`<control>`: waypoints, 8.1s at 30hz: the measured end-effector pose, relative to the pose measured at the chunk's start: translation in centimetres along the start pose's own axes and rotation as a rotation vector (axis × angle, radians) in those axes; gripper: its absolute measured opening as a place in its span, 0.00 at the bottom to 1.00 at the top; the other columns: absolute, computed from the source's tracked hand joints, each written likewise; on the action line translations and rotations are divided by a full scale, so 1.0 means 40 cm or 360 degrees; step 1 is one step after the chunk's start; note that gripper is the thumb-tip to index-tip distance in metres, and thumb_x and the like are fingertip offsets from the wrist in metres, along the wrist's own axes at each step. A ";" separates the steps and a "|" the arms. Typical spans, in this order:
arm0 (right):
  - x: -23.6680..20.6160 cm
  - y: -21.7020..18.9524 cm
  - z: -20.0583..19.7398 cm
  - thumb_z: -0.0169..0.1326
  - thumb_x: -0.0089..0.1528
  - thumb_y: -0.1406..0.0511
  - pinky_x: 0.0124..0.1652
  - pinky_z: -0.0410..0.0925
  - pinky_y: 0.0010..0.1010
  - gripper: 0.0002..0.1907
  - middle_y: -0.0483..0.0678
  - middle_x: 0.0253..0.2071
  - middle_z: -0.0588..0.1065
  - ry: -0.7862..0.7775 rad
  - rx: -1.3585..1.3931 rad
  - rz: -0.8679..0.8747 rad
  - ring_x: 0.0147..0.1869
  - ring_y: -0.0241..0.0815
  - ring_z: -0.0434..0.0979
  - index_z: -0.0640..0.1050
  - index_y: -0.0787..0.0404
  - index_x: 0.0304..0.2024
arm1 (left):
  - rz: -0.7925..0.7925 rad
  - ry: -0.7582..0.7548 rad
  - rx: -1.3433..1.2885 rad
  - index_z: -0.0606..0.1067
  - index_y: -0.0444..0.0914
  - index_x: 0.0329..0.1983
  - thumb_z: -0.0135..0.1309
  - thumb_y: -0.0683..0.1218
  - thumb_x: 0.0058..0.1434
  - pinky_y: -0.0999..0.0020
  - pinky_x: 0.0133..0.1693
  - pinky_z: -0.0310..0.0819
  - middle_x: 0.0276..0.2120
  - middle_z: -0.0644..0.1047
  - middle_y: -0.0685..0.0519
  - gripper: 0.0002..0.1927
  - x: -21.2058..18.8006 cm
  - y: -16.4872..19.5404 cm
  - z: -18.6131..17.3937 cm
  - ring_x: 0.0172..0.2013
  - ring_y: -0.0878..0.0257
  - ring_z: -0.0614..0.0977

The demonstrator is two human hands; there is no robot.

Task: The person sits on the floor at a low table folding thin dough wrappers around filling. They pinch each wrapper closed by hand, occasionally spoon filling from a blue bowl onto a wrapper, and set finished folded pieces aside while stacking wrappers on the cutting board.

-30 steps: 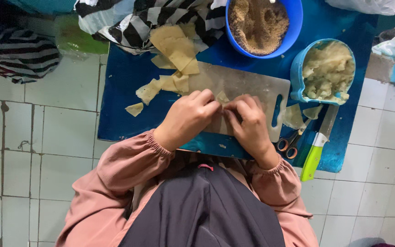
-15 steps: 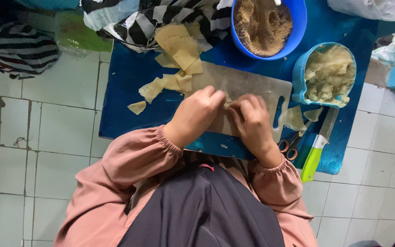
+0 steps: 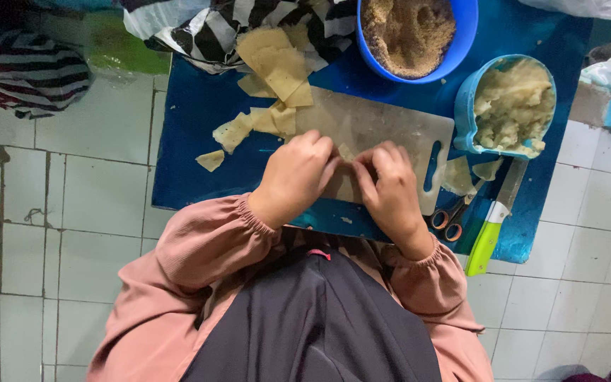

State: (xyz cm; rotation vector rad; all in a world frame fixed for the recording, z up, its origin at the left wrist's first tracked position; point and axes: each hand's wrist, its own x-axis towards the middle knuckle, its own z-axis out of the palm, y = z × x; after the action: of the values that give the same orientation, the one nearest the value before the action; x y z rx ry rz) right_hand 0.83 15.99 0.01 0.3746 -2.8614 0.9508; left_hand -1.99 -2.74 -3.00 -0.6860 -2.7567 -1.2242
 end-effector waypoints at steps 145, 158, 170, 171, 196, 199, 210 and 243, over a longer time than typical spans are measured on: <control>0.160 -0.032 -0.019 0.60 0.65 0.64 0.39 0.70 0.42 0.05 0.51 0.39 0.75 0.0012 -0.0450 -0.0036 0.40 0.53 0.77 0.78 0.58 0.39 | -0.0452 0.0110 -0.2395 0.74 0.33 0.55 0.54 0.41 0.68 0.61 0.51 0.82 0.49 0.79 0.51 0.13 0.114 -0.185 -0.033 0.49 0.62 0.82; 0.179 -0.032 0.007 0.61 0.67 0.76 0.42 0.72 0.27 0.07 0.51 0.41 0.76 0.0372 0.0309 -0.0568 0.42 0.41 0.78 0.78 0.64 0.47 | -0.0180 -0.0164 -0.1769 0.78 0.29 0.53 0.61 0.43 0.68 0.69 0.46 0.79 0.42 0.81 0.53 0.15 0.086 -0.149 -0.027 0.43 0.68 0.81; 0.230 -0.006 0.007 0.55 0.72 0.71 0.46 0.70 0.20 0.04 0.43 0.41 0.77 0.0135 0.0741 -0.0262 0.44 0.29 0.76 0.78 0.68 0.48 | -0.0123 0.0033 -0.2085 0.78 0.35 0.49 0.61 0.46 0.65 0.70 0.43 0.83 0.40 0.81 0.56 0.13 0.143 -0.120 -0.081 0.42 0.70 0.84; 0.224 -0.001 0.009 0.53 0.73 0.71 0.45 0.70 0.20 0.05 0.43 0.39 0.78 0.0093 0.0815 -0.0158 0.43 0.29 0.77 0.79 0.68 0.48 | -0.0142 0.0012 -0.2095 0.78 0.35 0.50 0.61 0.46 0.66 0.71 0.43 0.83 0.40 0.82 0.56 0.13 0.141 -0.119 -0.084 0.42 0.69 0.84; 0.185 -0.008 0.044 0.56 0.70 0.73 0.45 0.75 0.26 0.05 0.50 0.41 0.80 0.0110 0.1235 -0.0002 0.43 0.35 0.81 0.79 0.72 0.47 | -0.0049 0.0080 -0.2062 0.72 0.34 0.57 0.63 0.41 0.65 0.69 0.51 0.82 0.46 0.80 0.53 0.19 0.111 -0.147 -0.036 0.47 0.67 0.83; 0.190 -0.009 0.041 0.54 0.71 0.72 0.45 0.76 0.26 0.05 0.49 0.41 0.79 0.0067 0.1457 0.0072 0.42 0.35 0.81 0.78 0.71 0.47 | -0.0100 0.0096 -0.2172 0.72 0.35 0.57 0.63 0.41 0.63 0.67 0.50 0.83 0.47 0.80 0.54 0.20 0.110 -0.148 -0.037 0.47 0.66 0.83; 0.184 -0.008 0.048 0.59 0.69 0.73 0.48 0.74 0.26 0.06 0.49 0.44 0.78 0.0027 0.1530 -0.0021 0.46 0.35 0.80 0.76 0.70 0.47 | -0.0058 0.0043 -0.2021 0.72 0.34 0.57 0.66 0.41 0.62 0.72 0.50 0.79 0.46 0.79 0.54 0.22 0.102 -0.141 -0.043 0.47 0.68 0.81; 0.139 -0.039 0.026 0.53 0.76 0.70 0.45 0.77 0.35 0.03 0.47 0.43 0.76 0.0753 0.1553 -0.0169 0.40 0.40 0.80 0.72 0.60 0.49 | -0.0031 0.0928 -0.1929 0.72 0.34 0.54 0.52 0.38 0.71 0.66 0.43 0.88 0.45 0.79 0.49 0.10 0.082 -0.184 -0.140 0.43 0.64 0.86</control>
State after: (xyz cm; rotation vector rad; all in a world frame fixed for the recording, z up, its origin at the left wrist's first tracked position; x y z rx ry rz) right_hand -4.13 13.04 1.04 0.2951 -1.7791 2.0221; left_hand -8.73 -9.82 -3.55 -0.2092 -1.3651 -2.5252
